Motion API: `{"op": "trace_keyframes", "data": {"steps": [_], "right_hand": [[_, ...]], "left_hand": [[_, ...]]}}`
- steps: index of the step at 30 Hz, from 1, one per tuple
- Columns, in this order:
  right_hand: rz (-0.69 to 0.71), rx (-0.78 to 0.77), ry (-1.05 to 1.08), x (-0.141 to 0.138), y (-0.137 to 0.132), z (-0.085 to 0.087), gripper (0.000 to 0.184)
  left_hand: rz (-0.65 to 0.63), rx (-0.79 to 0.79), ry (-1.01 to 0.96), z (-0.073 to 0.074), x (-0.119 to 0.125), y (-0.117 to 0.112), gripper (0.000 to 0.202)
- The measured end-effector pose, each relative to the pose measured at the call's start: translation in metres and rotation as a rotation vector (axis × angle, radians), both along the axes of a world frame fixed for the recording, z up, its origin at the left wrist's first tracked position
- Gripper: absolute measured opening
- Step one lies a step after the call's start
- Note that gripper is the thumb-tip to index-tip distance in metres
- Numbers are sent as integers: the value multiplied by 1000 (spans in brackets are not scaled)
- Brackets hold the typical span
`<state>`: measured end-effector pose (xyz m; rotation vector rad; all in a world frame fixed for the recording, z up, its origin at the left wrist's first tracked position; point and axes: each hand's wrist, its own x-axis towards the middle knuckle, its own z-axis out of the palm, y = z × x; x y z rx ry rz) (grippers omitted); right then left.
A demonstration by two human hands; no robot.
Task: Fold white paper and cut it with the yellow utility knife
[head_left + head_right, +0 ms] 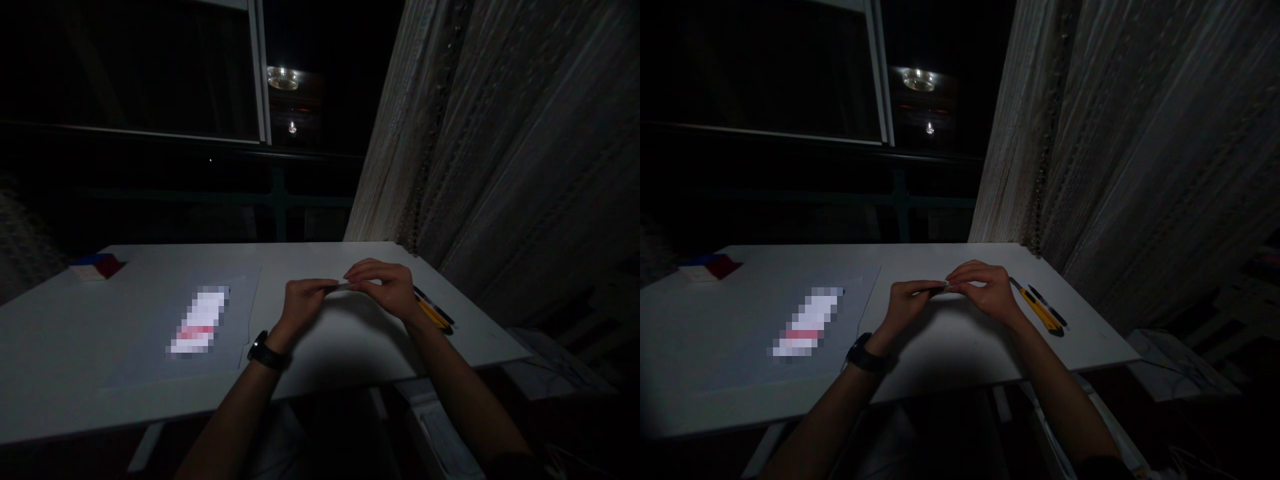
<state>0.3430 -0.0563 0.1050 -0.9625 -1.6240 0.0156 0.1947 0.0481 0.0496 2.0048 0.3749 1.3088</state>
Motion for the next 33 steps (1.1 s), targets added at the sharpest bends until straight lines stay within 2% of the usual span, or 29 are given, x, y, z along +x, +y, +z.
{"op": "trace_keyframes", "data": {"steps": [11, 20, 33], "right_hand": [[-10, 36, 20, 2, 1, -2, 5], [-11, 11, 9, 6, 1, -2, 4], [-22, -14, 33, 6, 1, 0, 6]], "left_hand": [[4, 12, 25, 2, 0, -2, 29], [-12, 24, 23, -1, 1, -1, 29], [-5, 6, 57, 3, 1, -6, 31]]}}
